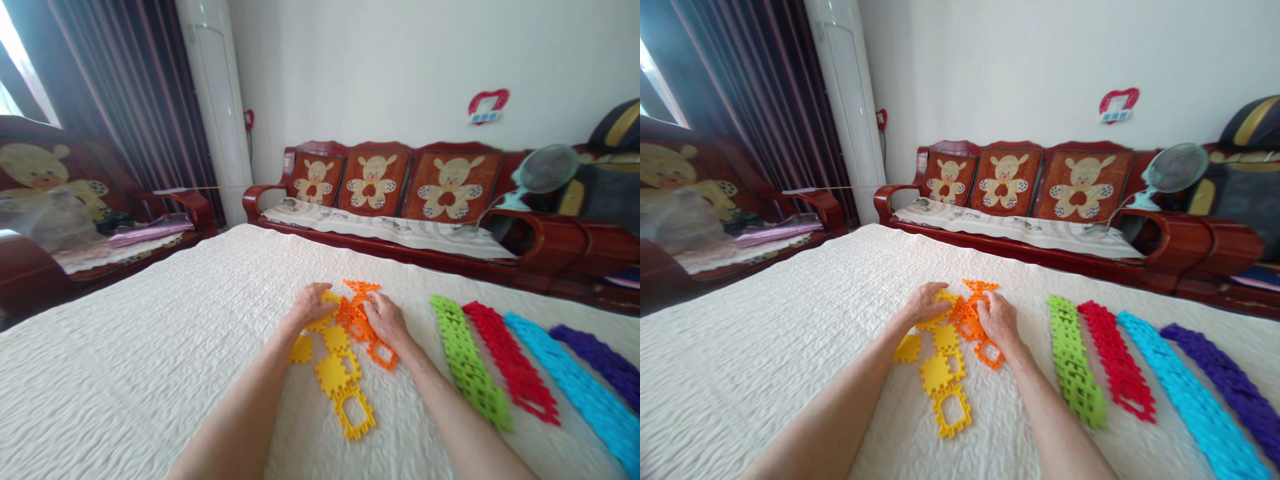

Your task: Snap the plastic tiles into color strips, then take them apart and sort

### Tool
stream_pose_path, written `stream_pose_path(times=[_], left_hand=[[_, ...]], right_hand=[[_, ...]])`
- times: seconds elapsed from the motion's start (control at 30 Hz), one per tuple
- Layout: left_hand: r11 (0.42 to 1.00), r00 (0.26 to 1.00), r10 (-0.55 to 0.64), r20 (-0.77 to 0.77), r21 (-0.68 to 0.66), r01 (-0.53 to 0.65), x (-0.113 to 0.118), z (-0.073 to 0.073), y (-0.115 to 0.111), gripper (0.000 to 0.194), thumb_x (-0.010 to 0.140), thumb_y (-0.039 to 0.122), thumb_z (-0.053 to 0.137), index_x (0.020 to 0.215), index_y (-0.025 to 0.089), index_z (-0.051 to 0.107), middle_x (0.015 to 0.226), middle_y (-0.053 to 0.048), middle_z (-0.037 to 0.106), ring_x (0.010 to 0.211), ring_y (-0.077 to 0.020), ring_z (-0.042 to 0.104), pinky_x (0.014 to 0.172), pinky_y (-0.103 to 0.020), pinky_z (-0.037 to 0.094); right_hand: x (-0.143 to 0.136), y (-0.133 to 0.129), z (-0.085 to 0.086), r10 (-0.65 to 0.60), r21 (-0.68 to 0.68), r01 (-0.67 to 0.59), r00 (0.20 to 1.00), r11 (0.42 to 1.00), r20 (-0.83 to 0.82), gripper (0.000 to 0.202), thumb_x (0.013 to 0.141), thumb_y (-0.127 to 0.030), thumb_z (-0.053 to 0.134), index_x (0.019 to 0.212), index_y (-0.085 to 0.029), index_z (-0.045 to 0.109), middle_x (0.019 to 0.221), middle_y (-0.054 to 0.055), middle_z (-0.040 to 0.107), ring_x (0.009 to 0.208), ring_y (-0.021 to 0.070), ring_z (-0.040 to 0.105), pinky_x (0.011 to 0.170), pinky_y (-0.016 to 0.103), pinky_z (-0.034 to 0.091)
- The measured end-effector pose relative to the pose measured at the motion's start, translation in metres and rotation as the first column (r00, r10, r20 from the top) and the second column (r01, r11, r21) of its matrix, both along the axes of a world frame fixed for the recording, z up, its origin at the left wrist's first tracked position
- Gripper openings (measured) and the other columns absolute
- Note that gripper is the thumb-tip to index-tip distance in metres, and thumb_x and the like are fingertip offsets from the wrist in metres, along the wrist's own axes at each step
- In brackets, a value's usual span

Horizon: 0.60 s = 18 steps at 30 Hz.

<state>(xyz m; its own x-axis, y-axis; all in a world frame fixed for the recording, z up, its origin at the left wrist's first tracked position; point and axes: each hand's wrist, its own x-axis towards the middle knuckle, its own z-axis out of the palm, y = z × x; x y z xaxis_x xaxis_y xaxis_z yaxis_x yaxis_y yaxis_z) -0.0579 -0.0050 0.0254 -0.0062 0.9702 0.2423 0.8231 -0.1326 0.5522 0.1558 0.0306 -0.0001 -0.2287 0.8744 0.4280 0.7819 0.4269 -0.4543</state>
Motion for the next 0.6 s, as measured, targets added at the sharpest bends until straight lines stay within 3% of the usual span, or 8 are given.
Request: stream_pose_path(times=[0.1,0.23,0.4,0.6], left_hand=[[0.999,0.998,-0.039,-0.058,-0.025,0.038,0.001,-0.003,0.0,0.059,0.07,0.038,0.065,0.125,0.022,0.055,0.124,-0.009,0.058,0.115,-0.0265,0.053,0.099,-0.034,0.04],[0.993,0.994,-0.064,-0.087,-0.106,0.055,0.004,0.005,-0.002,0.059,0.068,0.036,0.064,0.125,0.024,0.055,0.116,-0.008,0.059,0.106,-0.0244,0.058,0.089,-0.031,0.045],[0.995,0.995,-0.024,-0.101,-0.102,0.014,0.008,0.019,-0.007,0.059,0.067,0.027,0.062,0.125,0.023,0.055,0.109,-0.008,0.058,0.096,-0.022,0.06,0.082,-0.028,0.047],[0.992,0.998,0.011,-0.059,-0.125,-0.018,0.005,0.019,-0.008,0.062,0.066,0.026,0.063,0.127,0.022,0.054,0.109,-0.009,0.058,0.093,-0.0212,0.06,0.081,-0.028,0.047]], right_hand=[[0.0,0.0,-0.001,0.003,0.011,-0.004,1.0,1.0,0.02,0.034,0.086,-0.03,0.041,0.11,-0.017,0.06,0.11,0.009,0.066,0.105,0.0197,0.059,0.093,0.031,0.04],[0.0,-0.001,-0.001,0.015,0.03,-0.017,0.999,0.999,0.044,0.034,0.086,-0.031,0.042,0.11,-0.016,0.06,0.109,0.01,0.066,0.103,0.02,0.059,0.093,0.031,0.04],[0.001,-0.002,0.0,0.02,0.035,-0.022,0.999,0.999,0.047,0.033,0.086,-0.031,0.042,0.109,-0.017,0.06,0.108,0.009,0.066,0.101,0.0197,0.059,0.091,0.031,0.041],[0.001,-0.002,0.0,0.019,0.027,-0.021,0.998,0.999,0.054,0.032,0.086,-0.03,0.043,0.108,-0.015,0.06,0.109,0.009,0.065,0.103,0.0198,0.058,0.093,0.031,0.039]])
